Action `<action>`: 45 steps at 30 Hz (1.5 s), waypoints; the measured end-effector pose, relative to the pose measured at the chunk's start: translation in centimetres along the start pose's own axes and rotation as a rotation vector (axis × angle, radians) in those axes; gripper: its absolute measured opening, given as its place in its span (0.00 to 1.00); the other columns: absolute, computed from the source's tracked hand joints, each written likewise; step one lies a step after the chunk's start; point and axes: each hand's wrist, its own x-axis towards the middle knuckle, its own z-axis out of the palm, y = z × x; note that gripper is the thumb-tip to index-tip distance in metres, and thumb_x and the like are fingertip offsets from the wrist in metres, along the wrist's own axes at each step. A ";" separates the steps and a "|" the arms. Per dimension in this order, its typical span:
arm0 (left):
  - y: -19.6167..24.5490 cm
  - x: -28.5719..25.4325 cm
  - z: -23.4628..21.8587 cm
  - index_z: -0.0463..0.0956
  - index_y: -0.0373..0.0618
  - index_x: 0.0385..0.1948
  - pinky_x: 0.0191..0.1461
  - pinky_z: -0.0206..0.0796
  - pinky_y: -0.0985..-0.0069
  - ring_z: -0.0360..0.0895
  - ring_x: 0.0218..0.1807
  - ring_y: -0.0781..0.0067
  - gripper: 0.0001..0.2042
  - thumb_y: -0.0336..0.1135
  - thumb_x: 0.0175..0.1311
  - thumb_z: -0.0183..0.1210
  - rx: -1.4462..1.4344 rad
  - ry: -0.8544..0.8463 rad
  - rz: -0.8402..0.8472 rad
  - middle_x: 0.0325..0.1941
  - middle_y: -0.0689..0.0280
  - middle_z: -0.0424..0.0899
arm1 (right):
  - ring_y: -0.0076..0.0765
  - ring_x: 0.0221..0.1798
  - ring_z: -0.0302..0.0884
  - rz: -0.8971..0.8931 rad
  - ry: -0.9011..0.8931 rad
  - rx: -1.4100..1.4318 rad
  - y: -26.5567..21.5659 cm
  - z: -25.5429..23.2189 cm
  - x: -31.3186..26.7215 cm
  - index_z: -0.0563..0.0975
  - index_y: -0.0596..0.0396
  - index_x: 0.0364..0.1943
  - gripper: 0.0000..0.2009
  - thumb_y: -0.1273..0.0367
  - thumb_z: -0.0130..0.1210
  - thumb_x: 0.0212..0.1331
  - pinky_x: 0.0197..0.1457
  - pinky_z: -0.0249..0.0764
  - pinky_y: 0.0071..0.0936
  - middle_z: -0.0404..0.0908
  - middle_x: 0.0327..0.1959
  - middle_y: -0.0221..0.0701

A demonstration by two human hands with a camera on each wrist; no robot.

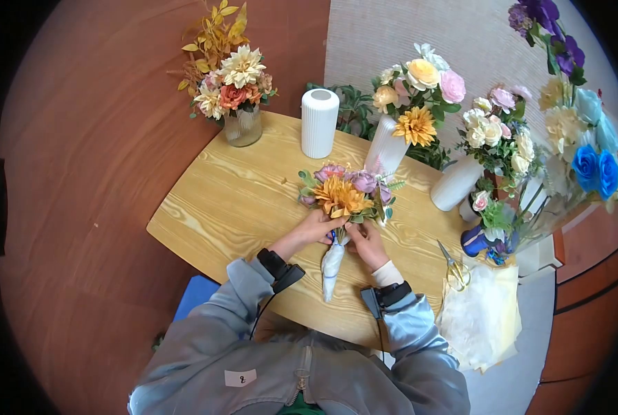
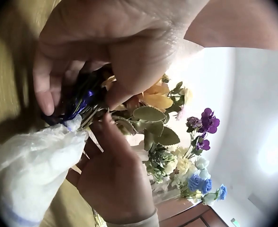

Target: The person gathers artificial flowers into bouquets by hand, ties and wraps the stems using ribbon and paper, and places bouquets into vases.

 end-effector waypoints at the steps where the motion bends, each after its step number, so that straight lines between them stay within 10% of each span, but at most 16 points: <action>1: -0.1 0.2 -0.3 0.66 0.48 0.45 0.33 0.70 0.76 0.72 0.34 0.79 0.18 0.45 0.55 0.53 0.013 -0.044 -0.029 0.37 0.71 0.75 | 0.20 0.31 0.69 -0.035 -0.051 -0.061 0.1 -0.4 0.0 0.68 0.57 0.41 0.15 0.62 0.51 0.54 0.30 0.71 0.18 0.72 0.31 0.27; 18: -3.3 -3.2 -1.5 0.62 0.42 0.49 0.35 0.71 0.75 0.74 0.35 0.72 0.21 0.33 0.53 0.55 -0.088 -0.133 -0.276 0.38 0.63 0.75 | 0.17 0.25 0.69 -0.072 -0.252 -0.060 1.5 -0.9 -2.5 0.71 0.62 0.34 0.07 0.75 0.52 0.51 0.28 0.67 0.14 0.73 0.24 0.26; 24: -3.3 -3.6 -0.4 0.59 0.37 0.51 0.34 0.71 0.80 0.76 0.32 0.74 0.22 0.27 0.53 0.54 -0.208 -0.208 -0.102 0.35 0.62 0.76 | 0.17 0.24 0.69 -0.113 -0.172 -0.125 2.0 -0.6 -2.7 0.66 0.58 0.35 0.11 0.74 0.54 0.50 0.28 0.67 0.14 0.72 0.21 0.24; 32: -3.3 -3.7 0.2 0.74 0.33 0.30 0.28 0.68 0.84 0.73 0.23 0.79 0.09 0.30 0.53 0.53 -0.007 -0.160 -0.068 0.23 0.63 0.77 | 0.20 0.29 0.74 0.170 -0.232 0.307 2.3 -1.9 -2.9 0.64 0.51 0.38 0.13 0.71 0.54 0.51 0.28 0.71 0.17 0.77 0.27 0.27; 39: -2.1 -3.9 0.5 0.76 0.37 0.23 0.24 0.62 0.82 0.69 0.19 0.82 0.09 0.34 0.52 0.54 0.277 -0.077 0.027 0.17 0.66 0.75 | 0.20 0.29 0.73 0.148 -0.175 0.119 2.5 -1.9 -3.5 0.64 0.53 0.40 0.14 0.70 0.54 0.51 0.30 0.70 0.17 0.76 0.27 0.27; 45: -1.9 -3.3 1.2 0.75 0.38 0.27 0.21 0.55 0.87 0.64 0.19 0.87 0.06 0.30 0.55 0.52 0.224 -0.037 0.139 0.18 0.72 0.72 | 0.30 0.24 0.69 -0.555 0.253 -0.595 0.7 0.3 -5.2 0.68 0.55 0.36 0.13 0.74 0.55 0.45 0.27 0.65 0.23 0.71 0.24 0.30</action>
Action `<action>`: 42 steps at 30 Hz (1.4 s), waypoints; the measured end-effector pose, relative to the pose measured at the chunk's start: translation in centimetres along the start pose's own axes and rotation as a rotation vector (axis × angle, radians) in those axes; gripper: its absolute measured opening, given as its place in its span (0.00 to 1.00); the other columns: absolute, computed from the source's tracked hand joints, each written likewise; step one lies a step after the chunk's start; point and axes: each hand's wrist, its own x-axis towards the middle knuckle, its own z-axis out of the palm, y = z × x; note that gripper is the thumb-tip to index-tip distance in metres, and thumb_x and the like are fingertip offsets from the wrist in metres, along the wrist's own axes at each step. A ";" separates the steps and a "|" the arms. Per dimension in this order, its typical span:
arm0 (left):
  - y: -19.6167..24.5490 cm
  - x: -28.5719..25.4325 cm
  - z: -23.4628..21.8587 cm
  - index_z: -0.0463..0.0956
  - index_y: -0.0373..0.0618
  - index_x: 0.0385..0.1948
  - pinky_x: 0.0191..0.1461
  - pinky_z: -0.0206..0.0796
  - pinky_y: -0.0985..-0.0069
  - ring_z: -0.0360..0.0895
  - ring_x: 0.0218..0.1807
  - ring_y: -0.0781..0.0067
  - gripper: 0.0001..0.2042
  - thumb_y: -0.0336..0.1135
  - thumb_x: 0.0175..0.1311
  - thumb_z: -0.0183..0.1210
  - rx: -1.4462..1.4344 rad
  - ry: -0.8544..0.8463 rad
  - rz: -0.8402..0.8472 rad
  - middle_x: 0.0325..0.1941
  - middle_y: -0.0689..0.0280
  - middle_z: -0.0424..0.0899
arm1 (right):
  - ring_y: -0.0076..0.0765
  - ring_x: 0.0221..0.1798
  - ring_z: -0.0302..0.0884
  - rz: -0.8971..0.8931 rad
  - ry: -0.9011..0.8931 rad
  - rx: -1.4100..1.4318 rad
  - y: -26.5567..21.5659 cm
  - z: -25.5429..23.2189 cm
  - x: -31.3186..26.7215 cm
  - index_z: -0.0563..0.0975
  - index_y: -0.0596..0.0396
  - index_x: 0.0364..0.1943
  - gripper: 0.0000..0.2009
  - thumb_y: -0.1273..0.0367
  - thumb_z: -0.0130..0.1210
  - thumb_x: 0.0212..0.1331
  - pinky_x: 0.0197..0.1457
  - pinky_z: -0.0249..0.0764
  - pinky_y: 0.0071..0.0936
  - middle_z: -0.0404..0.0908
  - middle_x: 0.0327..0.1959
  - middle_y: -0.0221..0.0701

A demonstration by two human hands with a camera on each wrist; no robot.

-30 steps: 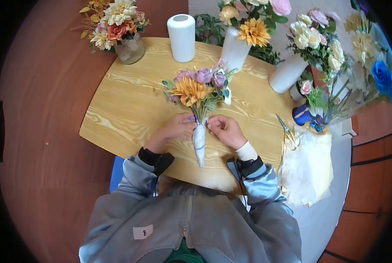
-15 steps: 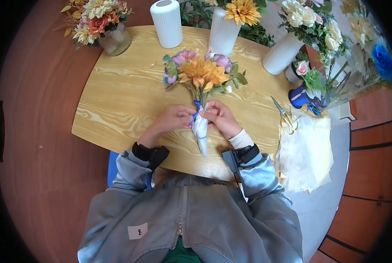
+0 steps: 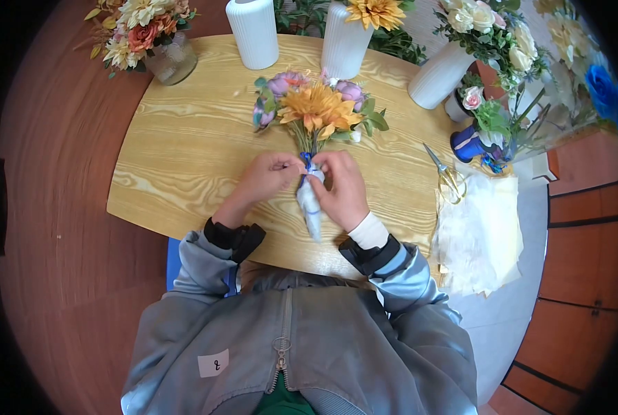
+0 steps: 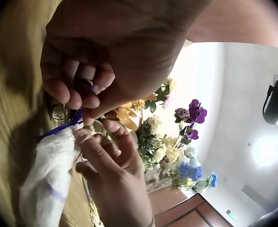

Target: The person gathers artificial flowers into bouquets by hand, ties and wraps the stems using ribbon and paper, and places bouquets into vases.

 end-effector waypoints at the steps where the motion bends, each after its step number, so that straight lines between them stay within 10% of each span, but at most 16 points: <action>1: 0.0 0.2 0.0 0.75 0.38 0.25 0.24 0.59 0.85 0.67 0.21 0.85 0.06 0.30 0.53 0.52 -0.079 -0.012 0.016 0.18 0.70 0.74 | 0.33 0.25 0.69 -0.131 -0.069 0.017 -0.2 -0.2 -0.1 0.71 0.54 0.33 0.10 0.75 0.55 0.44 0.27 0.65 0.25 0.70 0.24 0.31; 19: 1.7 2.7 2.5 0.73 0.37 0.23 0.32 0.61 0.84 0.69 0.27 0.83 0.04 0.27 0.52 0.52 -0.144 -0.177 0.028 0.23 0.69 0.75 | 0.42 0.22 0.72 -0.232 -0.383 -0.501 -1.2 -3.6 -0.1 0.73 0.55 0.29 0.06 0.70 0.51 0.47 0.25 0.69 0.32 0.72 0.26 0.36; 24: 0.4 3.0 2.1 0.73 0.36 0.21 0.29 0.61 0.82 0.69 0.25 0.82 0.05 0.29 0.50 0.53 -0.209 -0.109 0.048 0.21 0.69 0.75 | 0.26 0.26 0.73 0.244 -0.457 0.482 0.3 -3.6 -0.4 0.72 0.59 0.30 0.03 0.74 0.50 0.53 0.30 0.68 0.17 0.75 0.30 0.30; 30: -1.1 3.3 2.1 0.73 0.37 0.22 0.30 0.61 0.81 0.70 0.26 0.80 0.06 0.30 0.51 0.53 0.136 0.037 0.052 0.22 0.67 0.76 | 0.22 0.33 0.72 -0.062 -0.366 0.900 -0.8 -6.8 -0.3 0.71 0.60 0.32 0.04 0.76 0.51 0.53 0.37 0.68 0.17 0.73 0.30 0.31; 34: -0.3 2.8 2.4 0.74 0.38 0.23 0.31 0.62 0.81 0.71 0.26 0.80 0.05 0.29 0.52 0.52 -0.119 0.005 0.119 0.22 0.67 0.76 | 0.21 0.30 0.70 0.259 -0.136 0.791 -1.4 -5.1 0.2 0.71 0.61 0.33 0.05 0.80 0.48 0.51 0.36 0.67 0.15 0.72 0.29 0.30; 42: 1.0 1.1 2.0 0.73 0.40 0.30 0.35 0.65 0.84 0.71 0.33 0.84 0.05 0.32 0.57 0.52 -0.180 -0.118 0.132 0.31 0.72 0.75 | 0.25 0.20 0.71 0.084 -0.132 0.164 1.4 -2.3 -0.8 0.74 0.59 0.28 0.05 0.73 0.56 0.46 0.25 0.67 0.18 0.73 0.23 0.32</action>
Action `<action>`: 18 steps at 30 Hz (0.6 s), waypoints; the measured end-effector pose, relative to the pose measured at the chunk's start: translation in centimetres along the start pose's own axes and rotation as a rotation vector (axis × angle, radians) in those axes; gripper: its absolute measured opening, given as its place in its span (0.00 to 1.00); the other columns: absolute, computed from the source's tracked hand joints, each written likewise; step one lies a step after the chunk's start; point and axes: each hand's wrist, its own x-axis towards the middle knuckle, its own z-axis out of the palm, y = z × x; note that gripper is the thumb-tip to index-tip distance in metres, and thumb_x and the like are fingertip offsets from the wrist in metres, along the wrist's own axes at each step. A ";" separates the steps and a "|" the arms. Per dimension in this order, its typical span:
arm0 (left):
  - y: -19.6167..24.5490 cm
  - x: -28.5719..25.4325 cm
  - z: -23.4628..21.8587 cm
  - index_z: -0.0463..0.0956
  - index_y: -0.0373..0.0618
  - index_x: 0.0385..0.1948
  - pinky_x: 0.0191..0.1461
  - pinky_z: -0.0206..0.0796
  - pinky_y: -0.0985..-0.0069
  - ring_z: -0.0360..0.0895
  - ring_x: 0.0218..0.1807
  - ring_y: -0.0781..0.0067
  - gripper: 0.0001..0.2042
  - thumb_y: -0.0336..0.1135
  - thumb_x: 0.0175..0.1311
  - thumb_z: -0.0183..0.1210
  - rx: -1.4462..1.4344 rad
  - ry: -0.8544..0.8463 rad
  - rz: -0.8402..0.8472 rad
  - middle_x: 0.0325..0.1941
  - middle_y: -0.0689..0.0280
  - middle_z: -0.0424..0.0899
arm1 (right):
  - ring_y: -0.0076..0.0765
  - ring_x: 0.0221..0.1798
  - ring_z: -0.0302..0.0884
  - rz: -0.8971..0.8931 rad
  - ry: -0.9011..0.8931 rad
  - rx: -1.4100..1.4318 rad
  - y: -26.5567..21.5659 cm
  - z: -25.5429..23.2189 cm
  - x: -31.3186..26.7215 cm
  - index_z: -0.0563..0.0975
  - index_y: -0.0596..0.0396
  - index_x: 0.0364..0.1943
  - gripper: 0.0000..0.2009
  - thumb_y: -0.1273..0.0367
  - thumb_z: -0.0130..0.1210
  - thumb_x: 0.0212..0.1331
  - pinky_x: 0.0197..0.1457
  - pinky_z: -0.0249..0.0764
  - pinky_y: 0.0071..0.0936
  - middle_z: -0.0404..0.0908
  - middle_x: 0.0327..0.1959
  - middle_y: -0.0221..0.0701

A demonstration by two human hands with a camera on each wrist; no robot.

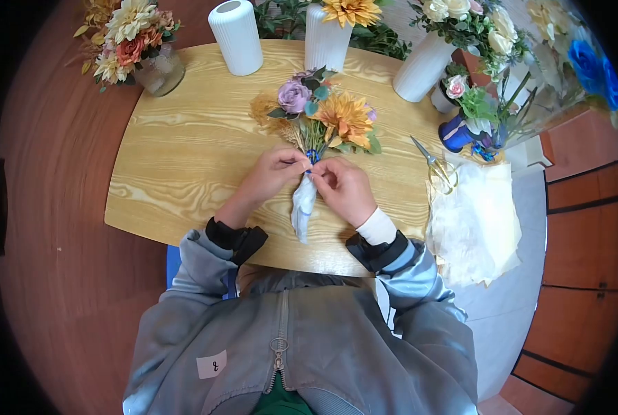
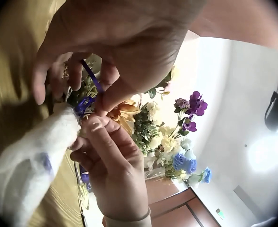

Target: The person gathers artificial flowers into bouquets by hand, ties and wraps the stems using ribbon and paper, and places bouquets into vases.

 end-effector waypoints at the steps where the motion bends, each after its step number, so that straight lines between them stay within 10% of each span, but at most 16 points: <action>1: 0.2 -0.2 0.1 0.73 0.40 0.30 0.35 0.65 0.84 0.71 0.33 0.84 0.05 0.32 0.57 0.52 0.002 -0.004 0.000 0.31 0.72 0.75 | 0.25 0.20 0.71 0.001 0.004 0.001 -0.1 0.1 0.0 0.74 0.59 0.28 0.05 0.73 0.56 0.46 0.25 0.67 0.18 0.73 0.23 0.32; 3: 0.4 -0.4 0.3 0.72 0.42 0.31 0.34 0.67 0.83 0.71 0.34 0.83 0.06 0.33 0.57 0.53 -0.253 0.007 -0.236 0.34 0.72 0.73 | 0.29 0.20 0.72 -0.061 -0.002 -0.147 -0.2 0.2 0.0 0.74 0.59 0.28 0.06 0.72 0.56 0.46 0.24 0.68 0.21 0.73 0.22 0.34; 18: 0.9 -1.5 1.6 0.43 0.58 0.61 0.40 0.67 0.79 0.73 0.40 0.70 0.42 0.12 0.42 0.51 -0.239 0.161 -0.209 0.41 0.53 0.72 | 0.30 0.17 0.72 0.026 0.020 -0.124 0.1 1.0 0.2 0.76 0.60 0.27 0.08 0.69 0.55 0.47 0.21 0.67 0.23 0.77 0.21 0.36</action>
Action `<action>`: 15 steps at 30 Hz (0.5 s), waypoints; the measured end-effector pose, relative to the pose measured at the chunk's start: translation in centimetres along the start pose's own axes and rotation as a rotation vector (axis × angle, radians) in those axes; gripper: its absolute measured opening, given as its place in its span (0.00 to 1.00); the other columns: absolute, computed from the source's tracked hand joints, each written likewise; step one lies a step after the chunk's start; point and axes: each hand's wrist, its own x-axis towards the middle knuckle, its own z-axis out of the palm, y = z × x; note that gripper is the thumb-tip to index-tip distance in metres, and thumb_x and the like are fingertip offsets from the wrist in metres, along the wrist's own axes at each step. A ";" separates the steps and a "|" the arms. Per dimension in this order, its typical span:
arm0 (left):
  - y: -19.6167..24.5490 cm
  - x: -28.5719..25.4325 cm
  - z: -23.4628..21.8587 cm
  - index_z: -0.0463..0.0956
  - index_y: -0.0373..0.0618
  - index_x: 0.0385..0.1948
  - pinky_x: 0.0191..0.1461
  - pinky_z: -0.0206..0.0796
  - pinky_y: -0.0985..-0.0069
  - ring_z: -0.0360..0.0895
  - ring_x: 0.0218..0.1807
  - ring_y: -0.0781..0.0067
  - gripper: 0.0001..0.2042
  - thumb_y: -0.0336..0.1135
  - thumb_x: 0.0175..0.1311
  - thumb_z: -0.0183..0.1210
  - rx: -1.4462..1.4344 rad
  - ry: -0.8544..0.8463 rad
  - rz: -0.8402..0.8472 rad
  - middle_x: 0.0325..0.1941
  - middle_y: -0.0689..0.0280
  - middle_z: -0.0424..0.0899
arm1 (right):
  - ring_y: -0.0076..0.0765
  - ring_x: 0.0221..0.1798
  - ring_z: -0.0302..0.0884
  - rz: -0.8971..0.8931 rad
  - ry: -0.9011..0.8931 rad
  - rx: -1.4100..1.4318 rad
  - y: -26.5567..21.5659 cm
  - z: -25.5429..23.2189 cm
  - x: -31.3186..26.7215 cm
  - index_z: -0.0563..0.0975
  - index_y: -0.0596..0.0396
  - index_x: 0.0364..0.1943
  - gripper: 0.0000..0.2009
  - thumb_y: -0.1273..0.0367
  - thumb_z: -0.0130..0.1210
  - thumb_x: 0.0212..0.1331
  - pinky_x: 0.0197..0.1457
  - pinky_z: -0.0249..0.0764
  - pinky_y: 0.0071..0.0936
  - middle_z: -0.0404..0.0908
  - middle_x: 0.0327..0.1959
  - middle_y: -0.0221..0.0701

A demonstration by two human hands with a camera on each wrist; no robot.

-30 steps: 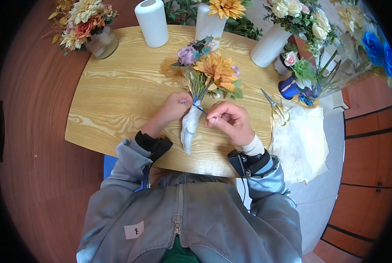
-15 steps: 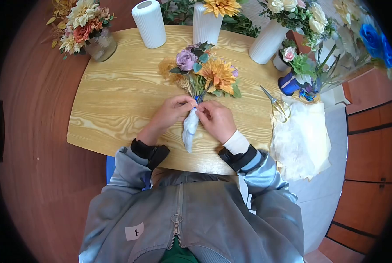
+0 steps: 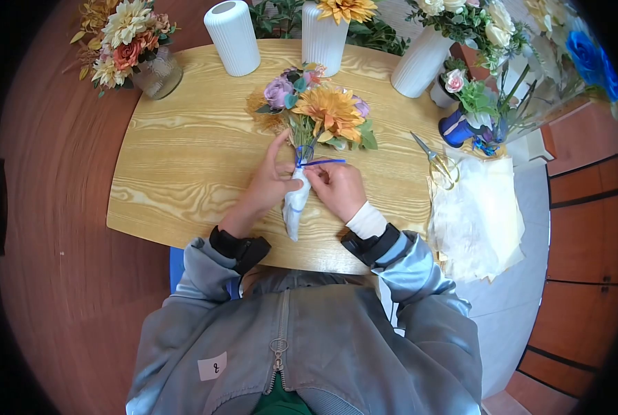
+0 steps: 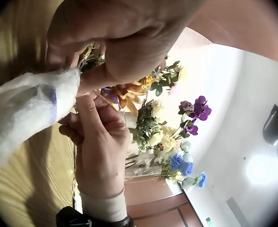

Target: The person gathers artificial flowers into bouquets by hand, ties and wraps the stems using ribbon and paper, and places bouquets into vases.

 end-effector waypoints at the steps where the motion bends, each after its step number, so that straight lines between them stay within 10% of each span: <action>1: -0.2 0.1 -0.1 0.43 0.58 0.61 0.40 0.67 0.79 0.73 0.40 0.70 0.42 0.12 0.42 0.51 0.000 0.000 -0.001 0.41 0.53 0.72 | 0.30 0.17 0.72 0.001 0.000 0.001 -0.1 0.1 0.0 0.76 0.60 0.27 0.08 0.69 0.55 0.47 0.21 0.67 0.23 0.77 0.21 0.36; 15: -1.4 0.5 -1.5 0.44 0.52 0.61 0.41 0.66 0.79 0.73 0.41 0.70 0.40 0.12 0.42 0.50 -0.043 -0.034 -0.001 0.44 0.52 0.74 | 0.12 0.22 0.61 0.022 -0.477 0.247 1.9 0.8 1.2 0.72 0.58 0.25 0.03 0.74 0.54 0.47 0.25 0.62 0.13 0.69 0.19 0.20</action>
